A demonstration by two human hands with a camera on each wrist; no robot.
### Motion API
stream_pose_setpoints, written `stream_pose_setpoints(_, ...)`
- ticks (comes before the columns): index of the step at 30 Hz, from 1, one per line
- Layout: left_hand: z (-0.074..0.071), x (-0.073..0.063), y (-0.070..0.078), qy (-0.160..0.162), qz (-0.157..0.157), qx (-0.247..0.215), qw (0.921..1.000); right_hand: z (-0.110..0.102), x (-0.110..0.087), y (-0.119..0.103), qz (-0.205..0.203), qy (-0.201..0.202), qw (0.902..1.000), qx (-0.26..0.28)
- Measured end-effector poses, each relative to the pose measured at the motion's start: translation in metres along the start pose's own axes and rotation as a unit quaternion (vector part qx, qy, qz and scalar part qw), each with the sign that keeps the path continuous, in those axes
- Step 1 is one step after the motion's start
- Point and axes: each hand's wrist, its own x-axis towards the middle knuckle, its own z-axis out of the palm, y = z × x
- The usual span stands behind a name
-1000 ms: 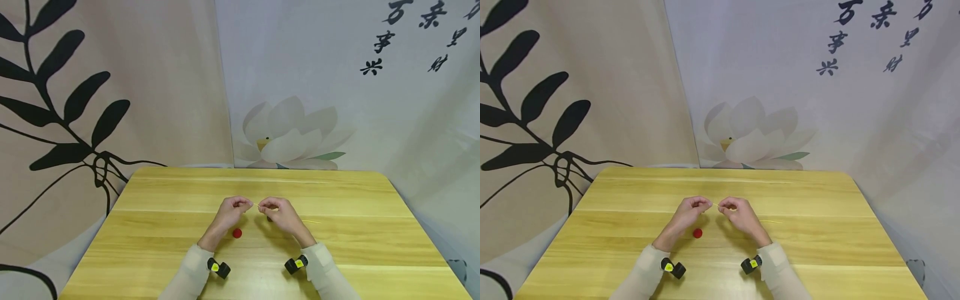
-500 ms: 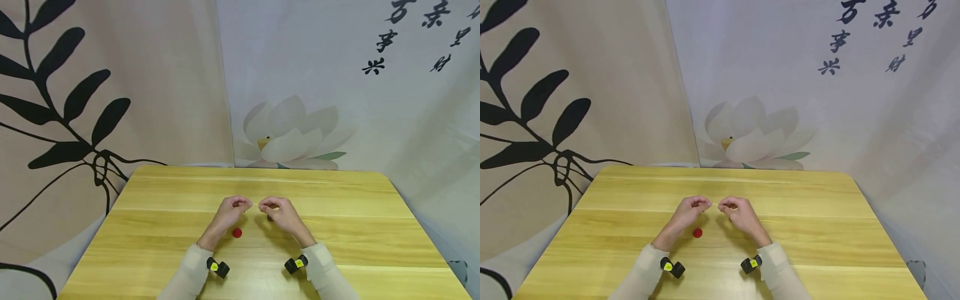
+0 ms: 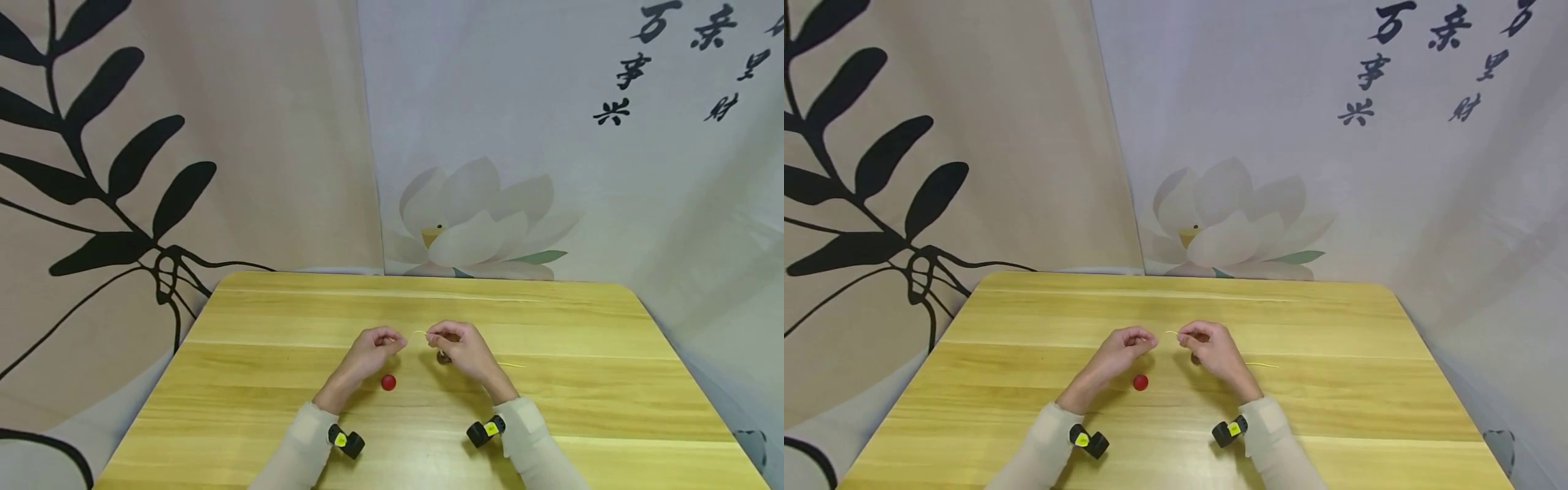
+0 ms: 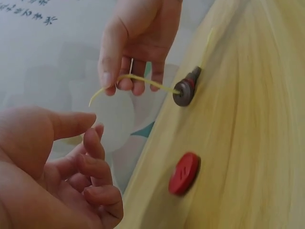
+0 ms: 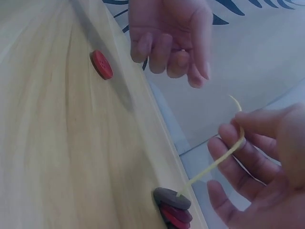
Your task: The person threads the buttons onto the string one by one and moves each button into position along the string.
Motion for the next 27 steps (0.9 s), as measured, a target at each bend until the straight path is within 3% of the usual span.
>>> stream_pose_setpoints(9, -0.015, -0.002, -0.013, -0.013, -0.003, 0.029, 0.9995, -0.003, 0.004, 0.007, 0.042, -0.005, 0.9982, 0.042)
stream_pose_setpoints(20, -0.028, -0.005, -0.027, -0.034, -0.016, 0.046, 0.9982, -0.005, 0.012, 0.019, 0.054, 0.012, 0.9983, 0.018)
stream_pose_setpoints(27, -0.033, -0.006, -0.028, -0.079, -0.021, 0.035, 0.9960, -0.008, 0.015, 0.024, 0.066, 0.010, 0.9974, 0.026)
